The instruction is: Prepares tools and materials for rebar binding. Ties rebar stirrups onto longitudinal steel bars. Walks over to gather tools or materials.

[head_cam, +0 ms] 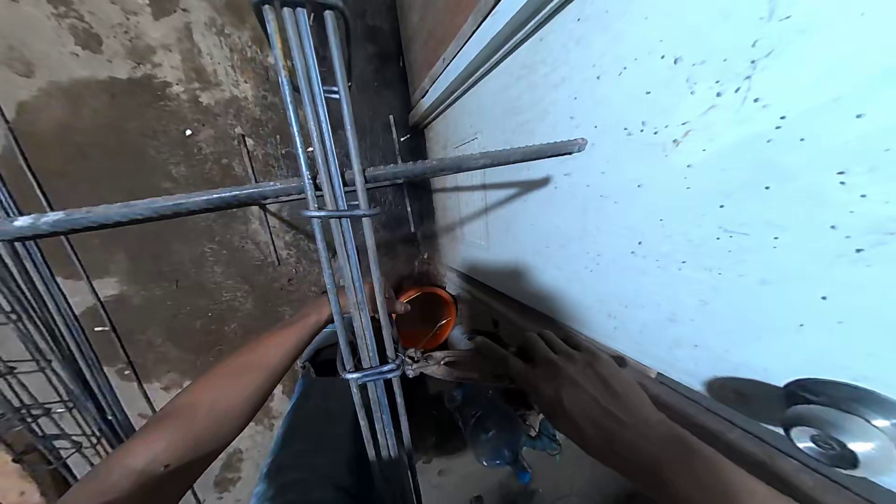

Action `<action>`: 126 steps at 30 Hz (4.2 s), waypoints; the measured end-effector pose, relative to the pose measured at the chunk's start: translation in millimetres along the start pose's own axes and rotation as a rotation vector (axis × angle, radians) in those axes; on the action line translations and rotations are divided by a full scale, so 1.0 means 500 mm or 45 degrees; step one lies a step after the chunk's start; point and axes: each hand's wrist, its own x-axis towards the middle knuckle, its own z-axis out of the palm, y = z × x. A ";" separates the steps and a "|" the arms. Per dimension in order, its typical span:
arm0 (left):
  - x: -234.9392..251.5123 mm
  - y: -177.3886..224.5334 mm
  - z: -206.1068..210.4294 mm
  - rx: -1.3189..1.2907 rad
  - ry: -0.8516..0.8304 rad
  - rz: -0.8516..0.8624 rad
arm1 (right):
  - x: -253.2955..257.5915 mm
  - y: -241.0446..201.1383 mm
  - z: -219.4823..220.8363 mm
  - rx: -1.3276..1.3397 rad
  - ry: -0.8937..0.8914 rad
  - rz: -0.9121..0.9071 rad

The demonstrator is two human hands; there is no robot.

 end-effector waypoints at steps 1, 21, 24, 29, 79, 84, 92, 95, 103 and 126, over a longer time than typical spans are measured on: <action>0.003 -0.006 0.001 -0.002 -0.003 0.009 | 0.007 0.007 -0.006 0.000 -0.043 -0.019; 0.021 -0.045 0.011 -0.053 -0.040 0.050 | 0.077 0.093 0.080 1.706 -1.131 0.096; 0.022 -0.059 0.009 -0.014 -0.022 0.057 | 0.084 0.089 0.050 0.993 -0.783 0.041; 0.014 -0.036 0.004 -0.024 -0.044 0.015 | 0.012 0.022 0.034 -0.060 0.105 -0.151; 0.032 -0.059 0.015 0.028 -0.018 0.125 | 0.098 0.052 0.152 0.622 -0.203 -0.193; 0.029 -0.063 0.022 -0.070 0.001 0.114 | 0.079 0.042 0.035 1.710 -1.292 0.283; 0.026 -0.062 0.016 0.015 -0.003 0.036 | 0.080 0.039 0.019 0.739 -0.655 0.095; 0.030 -0.072 0.018 0.074 0.007 0.055 | 0.022 0.017 0.041 0.085 0.003 -0.073; 0.027 -0.062 0.017 0.090 -0.022 0.003 | 0.023 -0.006 0.008 0.198 -0.392 0.088; 0.024 -0.064 0.019 0.156 -0.013 -0.009 | 0.049 0.026 -0.009 0.209 -0.530 0.010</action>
